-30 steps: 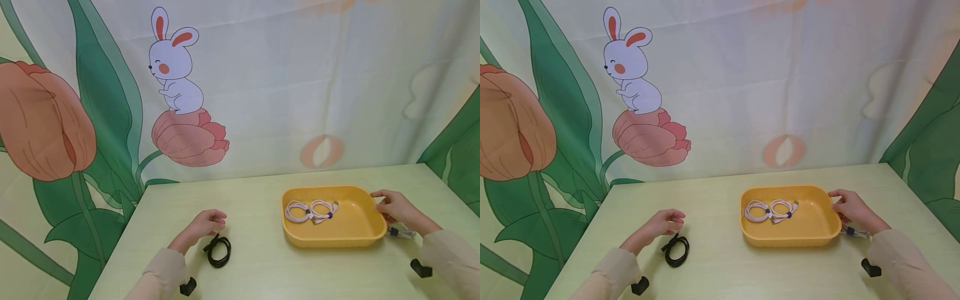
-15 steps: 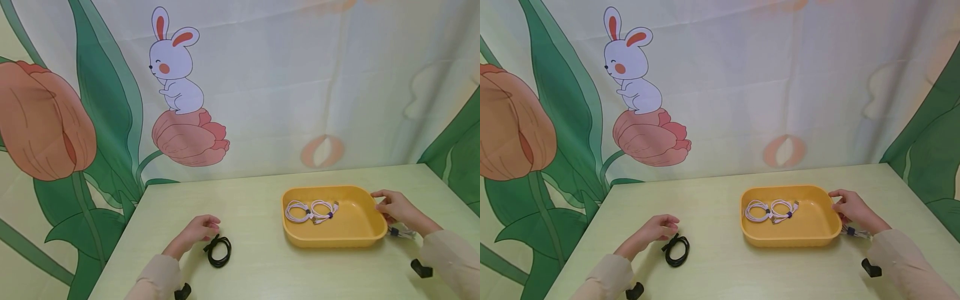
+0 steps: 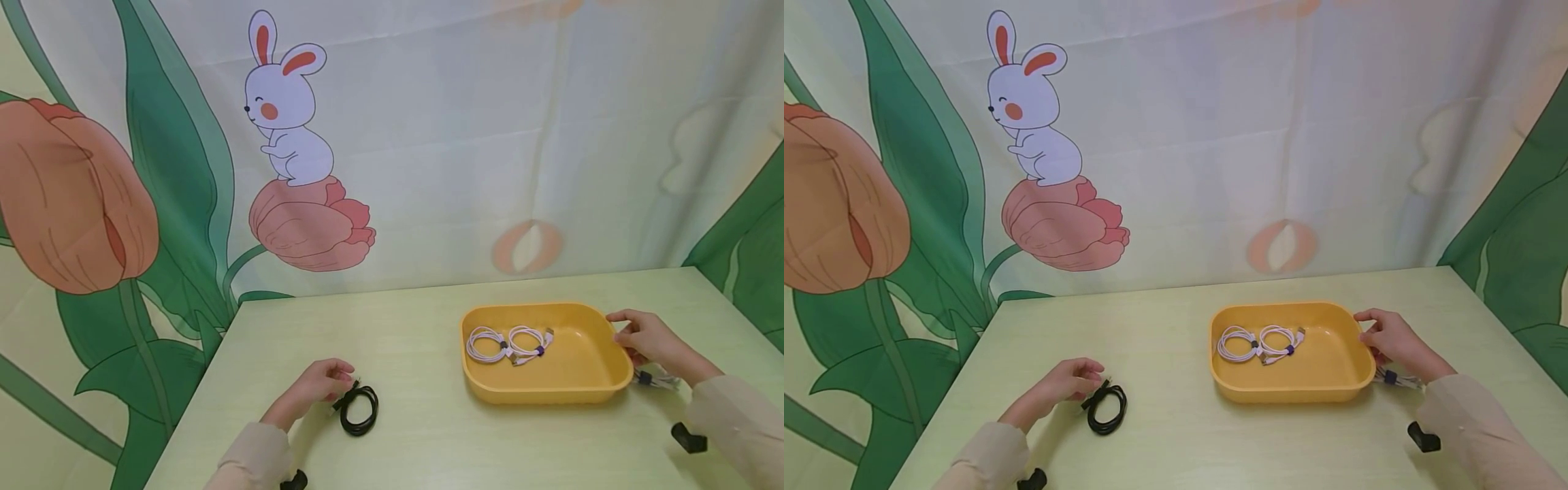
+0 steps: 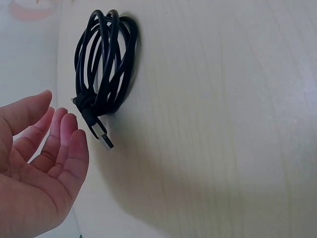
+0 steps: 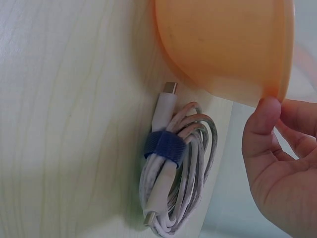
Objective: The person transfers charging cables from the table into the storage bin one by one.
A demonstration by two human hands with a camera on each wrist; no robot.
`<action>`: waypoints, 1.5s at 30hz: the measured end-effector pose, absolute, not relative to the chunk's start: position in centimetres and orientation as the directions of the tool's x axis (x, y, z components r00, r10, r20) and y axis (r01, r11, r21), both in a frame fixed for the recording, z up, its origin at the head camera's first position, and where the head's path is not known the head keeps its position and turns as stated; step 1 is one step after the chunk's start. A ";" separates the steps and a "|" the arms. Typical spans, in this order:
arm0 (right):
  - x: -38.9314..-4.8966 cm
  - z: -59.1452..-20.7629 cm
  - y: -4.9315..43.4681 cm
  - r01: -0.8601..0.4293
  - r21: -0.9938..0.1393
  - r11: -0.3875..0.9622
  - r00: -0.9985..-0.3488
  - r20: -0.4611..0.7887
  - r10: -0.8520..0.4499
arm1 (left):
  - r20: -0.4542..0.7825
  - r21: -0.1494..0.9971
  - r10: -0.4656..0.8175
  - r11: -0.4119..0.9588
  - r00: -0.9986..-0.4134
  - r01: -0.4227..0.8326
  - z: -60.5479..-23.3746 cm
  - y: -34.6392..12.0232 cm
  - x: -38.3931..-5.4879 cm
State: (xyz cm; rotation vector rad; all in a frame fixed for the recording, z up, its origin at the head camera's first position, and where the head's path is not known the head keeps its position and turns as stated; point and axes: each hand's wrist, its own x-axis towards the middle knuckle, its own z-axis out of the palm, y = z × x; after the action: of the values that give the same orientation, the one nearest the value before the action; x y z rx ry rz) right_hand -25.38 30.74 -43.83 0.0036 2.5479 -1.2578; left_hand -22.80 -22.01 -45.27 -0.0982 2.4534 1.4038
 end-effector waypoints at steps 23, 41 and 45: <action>-25.5 -43.4 30.9 0.116 -0.781 0.613 -0.955 -0.258 -0.148 | -0.290 0.798 0.076 0.569 -0.954 -0.197 -47.0 -22.3 -22.3; -25.4 -43.6 30.8 0.107 -0.779 0.618 -0.957 -0.250 -0.150 | -0.197 0.710 0.087 0.699 -0.977 -0.081 -47.0 -21.7 -21.9; -25.4 -43.5 30.9 0.103 -0.779 0.618 -0.957 -0.247 -0.152 | -0.178 0.681 0.084 0.730 -0.980 -0.060 -47.1 -21.5 -21.9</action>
State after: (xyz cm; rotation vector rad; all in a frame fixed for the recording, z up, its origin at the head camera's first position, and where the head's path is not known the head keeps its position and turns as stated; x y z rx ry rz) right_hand -25.44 30.91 -43.52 -0.0404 2.5556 -1.2578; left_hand -21.86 -21.53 -47.10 0.0191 2.7363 1.0867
